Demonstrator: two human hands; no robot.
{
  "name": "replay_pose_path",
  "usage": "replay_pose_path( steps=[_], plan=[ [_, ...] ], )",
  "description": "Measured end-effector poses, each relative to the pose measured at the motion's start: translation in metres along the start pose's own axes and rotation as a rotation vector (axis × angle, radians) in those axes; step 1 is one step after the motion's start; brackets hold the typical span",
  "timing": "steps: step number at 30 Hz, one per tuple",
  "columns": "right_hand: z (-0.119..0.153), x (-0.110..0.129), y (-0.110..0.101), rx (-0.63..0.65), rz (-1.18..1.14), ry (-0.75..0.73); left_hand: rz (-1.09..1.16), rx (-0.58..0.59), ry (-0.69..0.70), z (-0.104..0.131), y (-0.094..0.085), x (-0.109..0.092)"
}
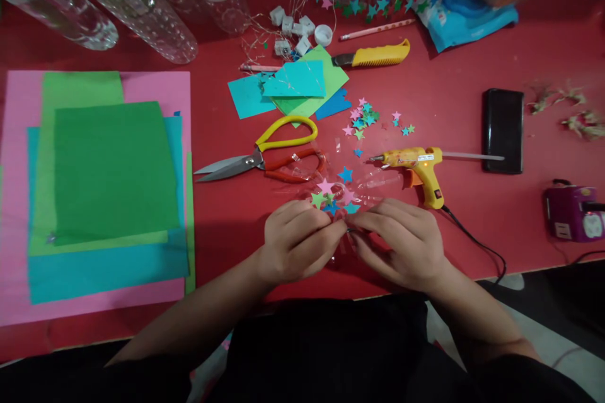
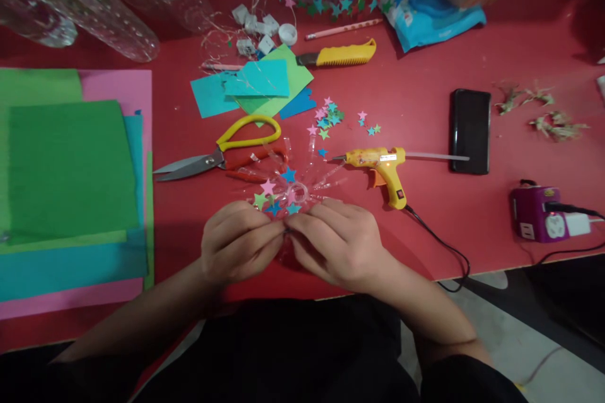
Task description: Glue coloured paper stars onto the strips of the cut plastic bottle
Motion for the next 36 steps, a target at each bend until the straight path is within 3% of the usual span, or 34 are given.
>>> replay_pose_path(
  steps=[9,15,29,36],
  plan=[
    [-0.002,-0.007,-0.001,-0.012,-0.165,0.169,0.085,0.063,-0.081,-0.004,0.003,0.001],
    [-0.003,-0.009,-0.005,-0.033,-0.155,0.243,0.163,0.106,-0.153,-0.011,0.003,0.002],
    [-0.006,-0.005,-0.007,-0.049,-0.115,0.192,0.268,0.193,-0.307,-0.018,0.003,0.008],
    [-0.002,-0.004,-0.009,-0.068,-0.095,0.167,0.232,0.218,-0.311,-0.019,0.002,0.009]
  ],
)
Point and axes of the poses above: each hand's wrist, its own z-axis away from the middle knuckle, its own y-axis out of the palm, x = y × z, the point moved 7 cm from there along -z, towards the middle knuckle, and after that the axes turned 14 degrees about -z, right-handed, at the moved point
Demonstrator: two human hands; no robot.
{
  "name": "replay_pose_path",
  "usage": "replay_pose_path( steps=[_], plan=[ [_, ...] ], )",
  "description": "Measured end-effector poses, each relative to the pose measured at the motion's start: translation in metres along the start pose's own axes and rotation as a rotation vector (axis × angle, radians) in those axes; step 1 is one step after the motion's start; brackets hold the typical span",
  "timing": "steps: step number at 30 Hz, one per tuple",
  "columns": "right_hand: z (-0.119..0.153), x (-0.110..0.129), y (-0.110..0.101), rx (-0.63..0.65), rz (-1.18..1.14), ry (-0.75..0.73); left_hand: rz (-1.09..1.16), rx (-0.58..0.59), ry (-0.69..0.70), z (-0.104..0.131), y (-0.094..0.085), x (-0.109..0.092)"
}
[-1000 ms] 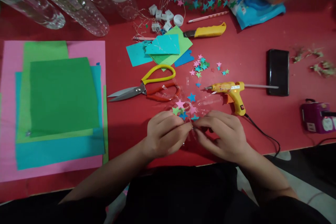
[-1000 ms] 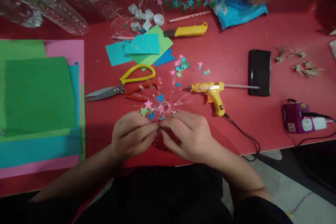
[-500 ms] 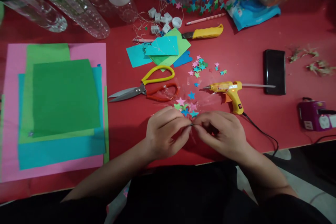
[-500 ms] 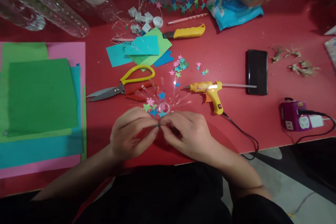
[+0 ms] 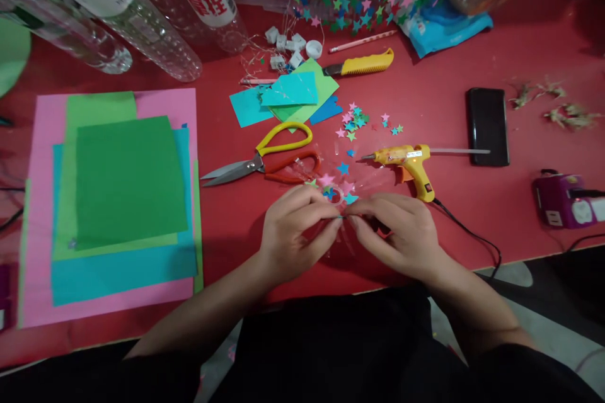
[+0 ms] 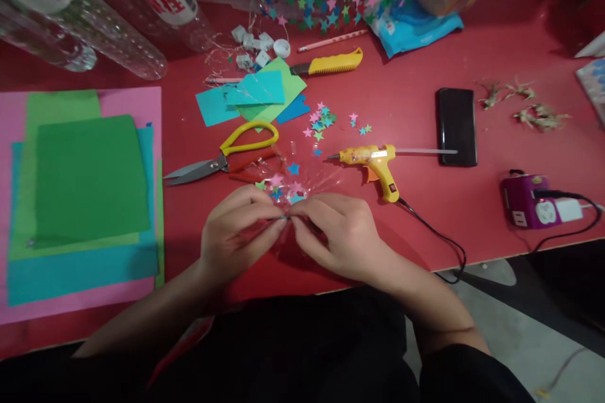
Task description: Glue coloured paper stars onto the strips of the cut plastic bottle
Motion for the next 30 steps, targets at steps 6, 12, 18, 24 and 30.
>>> replay_pose_path(
  steps=[6,12,18,24,30],
  plan=[
    [0.001,-0.002,-0.007,-0.065,0.053,-0.039,0.030,-0.005,-0.020,0.000,-0.001,0.000],
    [0.002,-0.007,-0.003,-0.076,0.071,-0.082,0.003,-0.028,0.003,-0.001,-0.002,0.001],
    [0.001,-0.008,-0.004,-0.119,0.057,-0.147,0.013,-0.031,-0.043,-0.002,-0.002,0.005],
    [0.002,-0.008,-0.004,-0.126,0.036,-0.240,-0.027,-0.020,-0.005,-0.003,0.002,0.001],
    [0.006,-0.011,-0.011,-0.169,-0.001,-0.255,-0.098,0.022,0.055,-0.007,0.005,-0.005]
  ],
)
Point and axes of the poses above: each hand's wrist, its own z-axis away from the middle knuckle, its own y-axis out of the palm, x = y × z, the point moved 7 cm from there along -z, towards the middle knuckle, and after that the axes turned 14 degrees about -z, right-handed, at the moved point
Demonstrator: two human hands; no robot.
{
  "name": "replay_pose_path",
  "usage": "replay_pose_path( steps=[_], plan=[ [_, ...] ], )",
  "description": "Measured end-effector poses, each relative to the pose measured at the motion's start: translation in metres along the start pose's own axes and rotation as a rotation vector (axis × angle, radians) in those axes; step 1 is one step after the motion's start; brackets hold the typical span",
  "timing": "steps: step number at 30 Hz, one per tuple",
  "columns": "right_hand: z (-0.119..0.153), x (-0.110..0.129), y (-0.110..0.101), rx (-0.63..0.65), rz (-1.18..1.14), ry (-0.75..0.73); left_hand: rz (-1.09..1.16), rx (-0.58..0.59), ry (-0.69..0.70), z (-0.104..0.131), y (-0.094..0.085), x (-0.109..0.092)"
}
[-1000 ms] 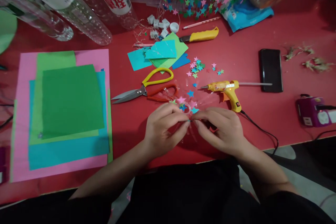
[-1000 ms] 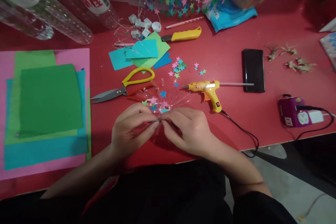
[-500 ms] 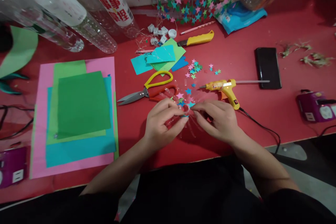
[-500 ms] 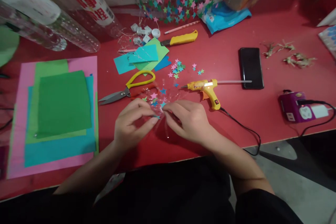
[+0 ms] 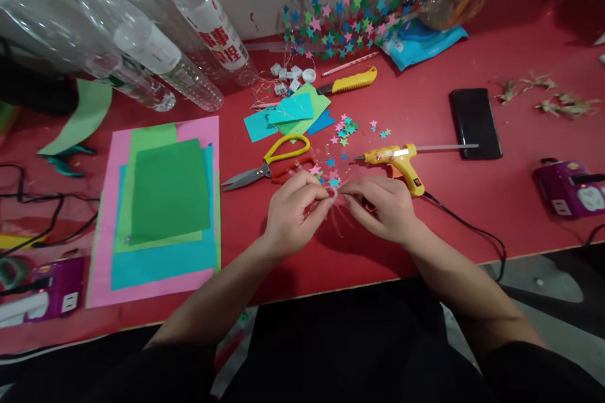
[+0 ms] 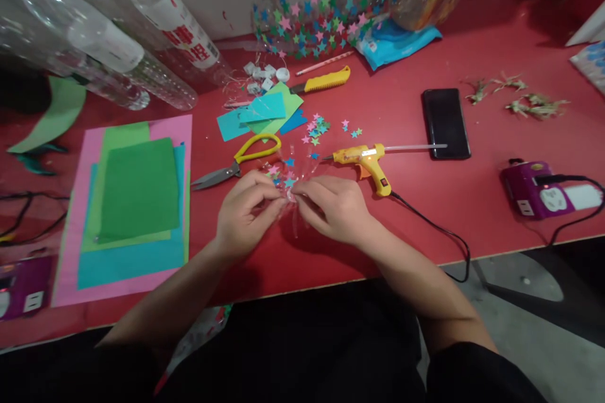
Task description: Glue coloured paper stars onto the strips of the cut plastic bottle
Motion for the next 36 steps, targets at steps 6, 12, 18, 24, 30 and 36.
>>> replay_pose_path(
  steps=[6,12,18,24,30,36],
  plan=[
    [-0.001,-0.003,-0.016,-0.094,-0.046,0.072,-0.011,0.025,0.006,-0.003,-0.002,-0.001],
    [-0.001,-0.002,-0.020,-0.115,-0.048,0.042,-0.023,0.130,-0.015,-0.008,0.003,-0.001],
    [-0.002,-0.004,-0.019,-0.104,-0.036,0.030,-0.050,0.145,0.021,-0.004,0.000,-0.005],
    [-0.001,-0.002,-0.013,-0.064,-0.010,-0.007,-0.253,0.100,0.106,0.000,-0.011,-0.007],
    [0.001,-0.002,-0.005,-0.039,0.013,-0.034,-0.563,0.086,0.284,0.005,-0.013,-0.015],
    [-0.001,0.001,-0.002,-0.009,0.014,-0.051,-0.677,0.087,0.328,0.013,-0.013,-0.016]
  ],
)
Point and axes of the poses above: each hand's wrist, its own z-axis away from the middle knuckle, its own y-axis out of the palm, x = y × z, the point moved 7 cm from there along -z, towards the middle knuckle, and after that the axes turned 14 degrees about -z, right-handed, at the moved point
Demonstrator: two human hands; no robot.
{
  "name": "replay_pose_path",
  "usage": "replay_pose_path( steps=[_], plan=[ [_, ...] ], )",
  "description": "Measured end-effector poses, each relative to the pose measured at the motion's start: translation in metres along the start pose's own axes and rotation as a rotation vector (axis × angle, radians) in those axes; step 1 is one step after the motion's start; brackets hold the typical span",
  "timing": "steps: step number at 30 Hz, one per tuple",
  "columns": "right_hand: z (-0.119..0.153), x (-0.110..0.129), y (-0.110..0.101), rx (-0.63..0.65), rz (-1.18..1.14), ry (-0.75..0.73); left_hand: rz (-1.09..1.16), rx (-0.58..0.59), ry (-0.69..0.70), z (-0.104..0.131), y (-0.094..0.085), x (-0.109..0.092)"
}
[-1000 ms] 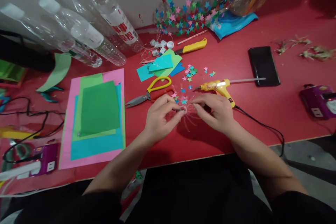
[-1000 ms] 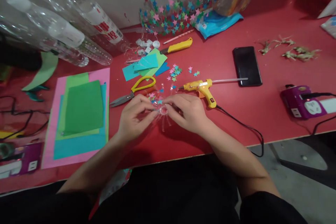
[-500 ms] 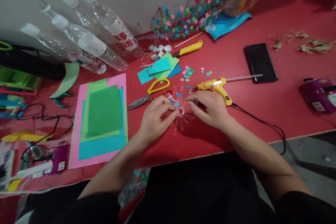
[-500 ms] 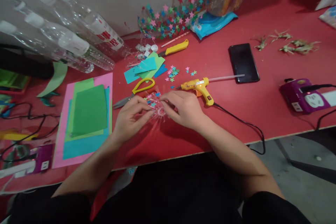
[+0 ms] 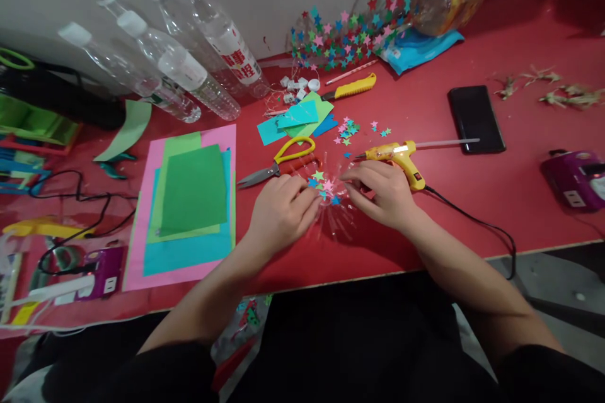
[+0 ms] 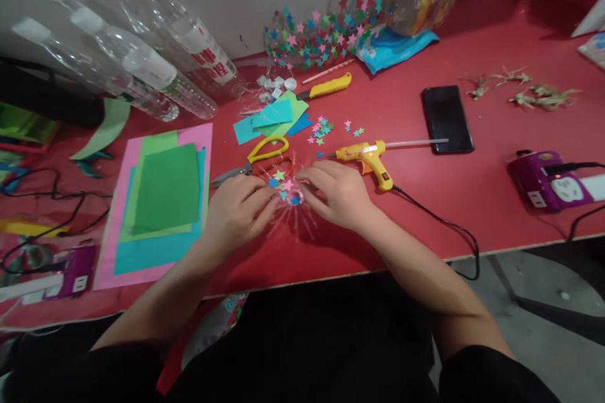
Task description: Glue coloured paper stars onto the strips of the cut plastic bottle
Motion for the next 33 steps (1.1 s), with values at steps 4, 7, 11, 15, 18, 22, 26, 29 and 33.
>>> replay_pose_path(
  steps=[4,7,11,15,18,22,26,29,33],
  plan=[
    [-0.001,0.006,0.003,0.019,0.007,-0.030,0.082,-0.013,-0.054,0.008,-0.002,0.005],
    [-0.003,0.008,0.003,0.005,0.000,-0.031,0.191,-0.025,-0.124,0.014,-0.005,0.011],
    [-0.005,0.006,0.001,-0.039,0.037,-0.008,0.277,-0.045,-0.194,0.020,-0.008,0.016],
    [-0.005,0.000,-0.003,-0.096,0.086,0.031,0.297,-0.079,-0.228,0.022,-0.009,0.019],
    [-0.004,-0.004,-0.006,-0.131,0.109,0.067,0.327,-0.101,-0.244,0.023,-0.010,0.021],
    [-0.005,-0.003,-0.010,-0.095,0.159,0.079,0.445,-0.096,-0.324,0.024,-0.009,0.029],
    [-0.007,0.007,-0.011,-0.053,0.193,0.039,0.546,-0.090,-0.376,0.024,-0.007,0.037],
    [-0.005,0.014,-0.008,-0.034,0.198,0.028,0.573,-0.075,-0.369,0.023,-0.003,0.037],
    [-0.003,0.025,0.005,0.038,0.199,-0.003,0.612,-0.076,-0.358,0.025,0.000,0.035]
  ],
)
Point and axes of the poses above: each hand's wrist, its own z-axis away from the middle knuckle, its own y-axis out of the palm, x = y × z, the point moved 7 cm from there along -z, towards the middle knuckle, and after that the axes turned 14 degrees about -z, right-handed, at the moved point
